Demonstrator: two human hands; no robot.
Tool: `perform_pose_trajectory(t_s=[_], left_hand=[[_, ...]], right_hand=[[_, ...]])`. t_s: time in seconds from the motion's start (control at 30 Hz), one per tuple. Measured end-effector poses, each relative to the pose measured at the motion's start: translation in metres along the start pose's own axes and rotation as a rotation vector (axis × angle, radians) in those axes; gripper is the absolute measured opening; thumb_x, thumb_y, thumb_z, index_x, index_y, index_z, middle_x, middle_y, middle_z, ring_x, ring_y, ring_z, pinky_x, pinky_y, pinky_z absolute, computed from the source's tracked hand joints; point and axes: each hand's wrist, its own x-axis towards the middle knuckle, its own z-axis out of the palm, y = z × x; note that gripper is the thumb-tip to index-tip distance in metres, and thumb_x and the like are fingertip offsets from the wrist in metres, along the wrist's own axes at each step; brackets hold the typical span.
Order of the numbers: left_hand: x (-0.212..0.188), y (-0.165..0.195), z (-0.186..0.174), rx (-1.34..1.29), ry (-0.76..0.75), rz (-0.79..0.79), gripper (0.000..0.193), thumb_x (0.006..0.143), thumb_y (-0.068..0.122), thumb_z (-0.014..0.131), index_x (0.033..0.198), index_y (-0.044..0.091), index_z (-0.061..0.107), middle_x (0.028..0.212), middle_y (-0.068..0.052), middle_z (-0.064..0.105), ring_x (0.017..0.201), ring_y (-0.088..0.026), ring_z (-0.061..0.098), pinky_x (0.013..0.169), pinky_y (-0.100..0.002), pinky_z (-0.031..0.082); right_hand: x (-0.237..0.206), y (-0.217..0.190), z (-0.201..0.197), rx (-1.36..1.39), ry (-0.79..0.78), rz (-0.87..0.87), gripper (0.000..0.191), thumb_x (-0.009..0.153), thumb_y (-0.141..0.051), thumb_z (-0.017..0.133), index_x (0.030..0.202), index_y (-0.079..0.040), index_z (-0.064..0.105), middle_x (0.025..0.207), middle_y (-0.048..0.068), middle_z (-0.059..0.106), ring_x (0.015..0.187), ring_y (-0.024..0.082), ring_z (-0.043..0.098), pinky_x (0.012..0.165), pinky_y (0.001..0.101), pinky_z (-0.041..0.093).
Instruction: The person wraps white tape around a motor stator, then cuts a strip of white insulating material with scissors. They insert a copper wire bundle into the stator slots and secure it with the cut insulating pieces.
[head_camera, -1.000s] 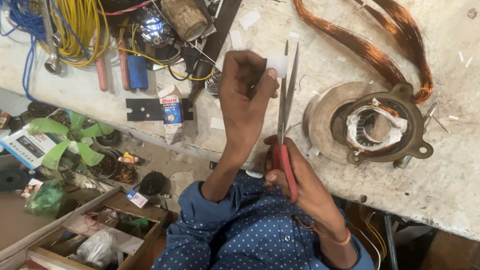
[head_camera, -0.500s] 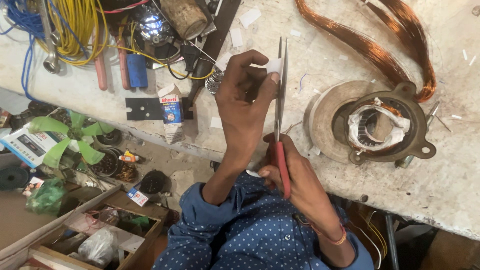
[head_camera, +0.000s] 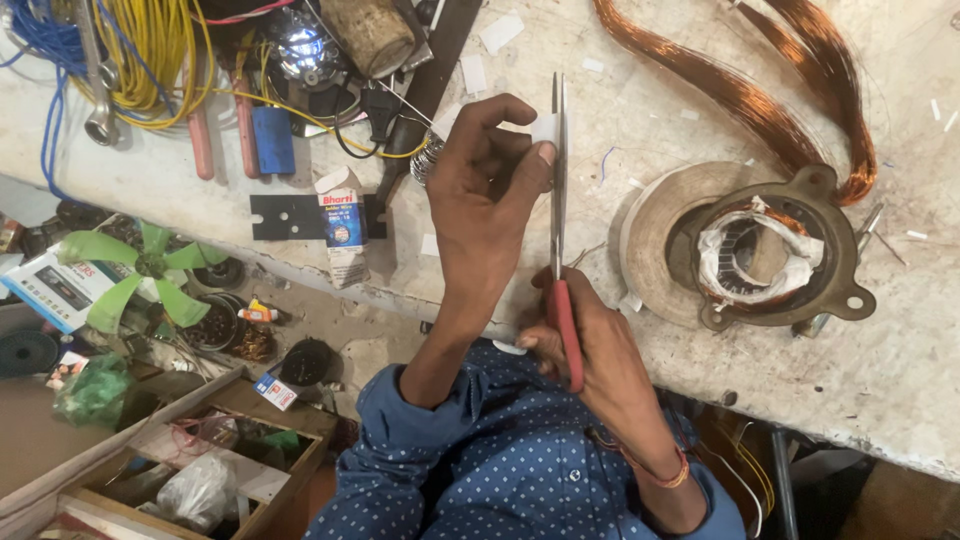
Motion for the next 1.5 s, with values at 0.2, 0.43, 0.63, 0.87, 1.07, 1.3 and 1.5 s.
perform_pose_trajectory(t_s=[0.2, 0.43, 0.63, 0.87, 1.07, 1.3, 1.5], left_hand=[[0.002, -0.005, -0.004, -0.002, -0.028, 0.046, 0.024, 0.102, 0.0, 0.07, 0.123, 0.004, 0.061, 0.089, 0.0, 0.066, 0.083, -0.005, 0.063, 0.075, -0.021, 0.051], [0.003, -0.004, 0.001, -0.124, -0.025, 0.007, 0.027, 0.101, -0.001, 0.066, 0.123, 0.003, 0.052, 0.102, -0.003, 0.06, 0.088, -0.009, 0.067, 0.079, -0.027, 0.062], [0.0, 0.004, -0.001, -0.155, -0.104, -0.003, 0.026, 0.105, 0.005, 0.059, 0.13, 0.003, 0.054, 0.106, -0.002, 0.06, 0.093, -0.011, 0.072, 0.082, -0.027, 0.063], [-0.002, 0.001, 0.002, -0.103, -0.039, -0.02, 0.012, 0.106, 0.007, 0.066, 0.114, -0.001, 0.063, 0.096, -0.003, 0.067, 0.084, -0.009, 0.066, 0.074, -0.024, 0.055], [-0.005, 0.014, 0.001, 0.009, 0.005, -0.022, 0.011, 0.103, 0.005, 0.068, 0.112, -0.001, 0.066, 0.091, -0.004, 0.07, 0.081, -0.008, 0.068, 0.073, -0.023, 0.058], [-0.006, 0.022, 0.006, 0.061, 0.063, 0.018, 0.012, 0.101, 0.004, 0.07, 0.111, -0.002, 0.068, 0.09, -0.005, 0.071, 0.079, -0.008, 0.07, 0.069, -0.023, 0.059], [-0.007, 0.017, 0.008, 0.057, 0.082, 0.042, 0.011, 0.101, 0.005, 0.07, 0.11, -0.002, 0.068, 0.09, -0.005, 0.071, 0.079, -0.008, 0.071, 0.069, -0.023, 0.06]], right_hand=[[0.0, 0.01, -0.002, 0.073, 0.028, -0.021, 0.036, 0.086, -0.019, 0.073, 0.113, -0.001, 0.058, 0.066, 0.004, 0.071, 0.047, 0.013, 0.061, 0.043, 0.0276, 0.048], [-0.003, 0.016, -0.003, 0.226, -0.013, 0.004, 0.045, 0.08, -0.005, 0.074, 0.121, 0.0, 0.056, 0.077, 0.006, 0.061, 0.06, 0.013, 0.061, 0.05, 0.027, 0.052], [-0.008, 0.016, -0.012, 0.309, -0.103, -0.132, 0.056, 0.079, -0.004, 0.066, 0.133, -0.001, 0.051, 0.094, 0.007, 0.058, 0.079, 0.016, 0.062, 0.066, 0.0292, 0.055], [-0.006, 0.017, -0.009, 0.125, -0.111, -0.147, 0.056, 0.078, -0.013, 0.077, 0.126, 0.0, 0.052, 0.091, 0.009, 0.062, 0.079, 0.019, 0.064, 0.067, 0.0327, 0.055], [-0.007, 0.014, -0.007, 0.02, -0.104, -0.078, 0.059, 0.077, -0.028, 0.08, 0.124, -0.003, 0.053, 0.086, 0.009, 0.069, 0.074, 0.021, 0.069, 0.065, 0.0352, 0.056], [-0.009, 0.007, -0.006, -0.058, -0.059, -0.137, 0.061, 0.077, -0.029, 0.081, 0.125, -0.002, 0.053, 0.084, 0.009, 0.072, 0.074, 0.02, 0.072, 0.067, 0.0355, 0.055], [-0.006, 0.001, -0.003, -0.005, -0.016, 0.027, 0.051, 0.077, -0.019, 0.079, 0.121, -0.004, 0.057, 0.075, 0.009, 0.069, 0.058, 0.017, 0.067, 0.051, 0.0328, 0.053]])
